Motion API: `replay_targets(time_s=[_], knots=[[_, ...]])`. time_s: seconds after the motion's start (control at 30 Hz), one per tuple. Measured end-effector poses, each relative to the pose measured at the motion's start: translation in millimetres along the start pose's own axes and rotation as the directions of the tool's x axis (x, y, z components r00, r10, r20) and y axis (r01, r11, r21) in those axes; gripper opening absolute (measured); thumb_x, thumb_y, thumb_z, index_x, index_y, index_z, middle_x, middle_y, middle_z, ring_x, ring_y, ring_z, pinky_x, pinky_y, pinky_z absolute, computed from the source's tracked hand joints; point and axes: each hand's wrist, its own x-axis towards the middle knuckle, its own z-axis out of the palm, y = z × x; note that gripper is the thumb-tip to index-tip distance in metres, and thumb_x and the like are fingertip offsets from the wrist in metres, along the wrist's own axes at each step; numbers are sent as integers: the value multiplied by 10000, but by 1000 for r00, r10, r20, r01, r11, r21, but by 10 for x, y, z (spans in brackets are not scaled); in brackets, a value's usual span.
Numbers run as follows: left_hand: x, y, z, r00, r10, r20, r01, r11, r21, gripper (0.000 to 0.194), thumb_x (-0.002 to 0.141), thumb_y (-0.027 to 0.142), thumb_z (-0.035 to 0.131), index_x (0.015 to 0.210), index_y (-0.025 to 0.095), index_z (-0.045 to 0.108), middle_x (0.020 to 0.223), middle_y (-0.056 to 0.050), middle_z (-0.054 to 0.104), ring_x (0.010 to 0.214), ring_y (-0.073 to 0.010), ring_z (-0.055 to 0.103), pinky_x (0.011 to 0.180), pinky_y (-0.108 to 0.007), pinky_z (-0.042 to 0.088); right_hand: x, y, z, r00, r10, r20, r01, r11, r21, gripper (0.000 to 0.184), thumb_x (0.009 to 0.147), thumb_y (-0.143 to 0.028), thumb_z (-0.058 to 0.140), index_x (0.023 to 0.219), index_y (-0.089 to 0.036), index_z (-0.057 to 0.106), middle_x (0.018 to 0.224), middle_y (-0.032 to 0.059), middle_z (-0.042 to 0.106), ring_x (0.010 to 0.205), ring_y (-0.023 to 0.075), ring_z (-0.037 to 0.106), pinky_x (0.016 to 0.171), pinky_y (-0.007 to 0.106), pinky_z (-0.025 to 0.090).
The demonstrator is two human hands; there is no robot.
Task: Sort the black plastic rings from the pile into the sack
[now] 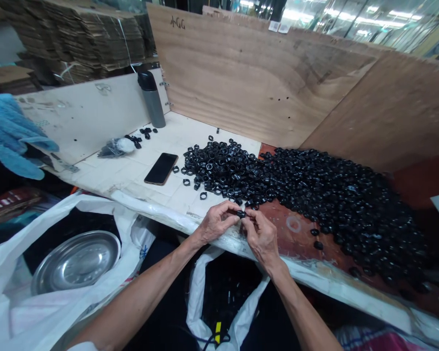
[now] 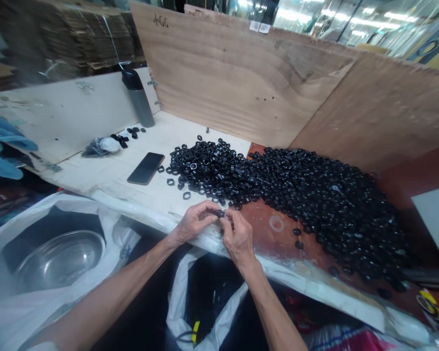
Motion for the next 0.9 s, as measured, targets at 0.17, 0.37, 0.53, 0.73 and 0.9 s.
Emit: replay_targets(time_s=[0.17, 0.37, 0.53, 0.73, 0.9], knots=[[1, 21, 1, 996, 90, 2, -89, 986, 140, 191, 866, 167, 597, 1049, 160, 650, 1031, -80, 650, 970, -186, 628, 874, -315, 516, 22, -21, 8, 984, 168, 52, -169, 985, 26, 187, 926, -377, 538, 919, -202, 604, 669, 1, 619, 558, 163, 578, 542, 245, 439], [-13, 7, 24, 978, 203, 56, -210, 956, 204, 226, 875, 148, 569, 1090, 164, 635, 1064, -93, 657, 1017, -198, 620, 925, -352, 502, 66, 9, 6, 929, 336, 157, -350, 934, 70, 537, 995, -505, 363, 574, -206, 515, 483, -15, 506, 443, 134, 464, 459, 237, 345], [-4, 1, 25, 999, -22, 24, 20, 997, 70, 209, 866, 193, 606, 1065, 143, 644, 1007, -73, 664, 907, -173, 649, 820, -291, 532, 21, 5, -22, 983, 185, 19, -186, 979, 85, 273, 926, -442, 556, 889, -187, 645, 710, 9, 630, 590, 151, 575, 564, 236, 445], [3, -15, 15, 1000, 1, -8, 0, 998, 70, 210, 866, 189, 596, 1063, 142, 649, 1008, -73, 655, 940, -178, 639, 868, -302, 521, -12, 13, 15, 982, 168, 85, -175, 981, 82, 223, 933, -382, 540, 850, -195, 629, 611, -11, 601, 532, 150, 584, 565, 244, 464], [10, 18, 4, 998, -52, 21, 52, 998, 22, 211, 863, 211, 601, 1057, 139, 645, 992, -71, 668, 902, -174, 650, 824, -289, 535, -48, 35, 39, 972, 228, 63, -236, 952, 195, 253, 899, -424, 597, 996, -191, 615, 709, 1, 652, 579, 158, 631, 571, 243, 489]])
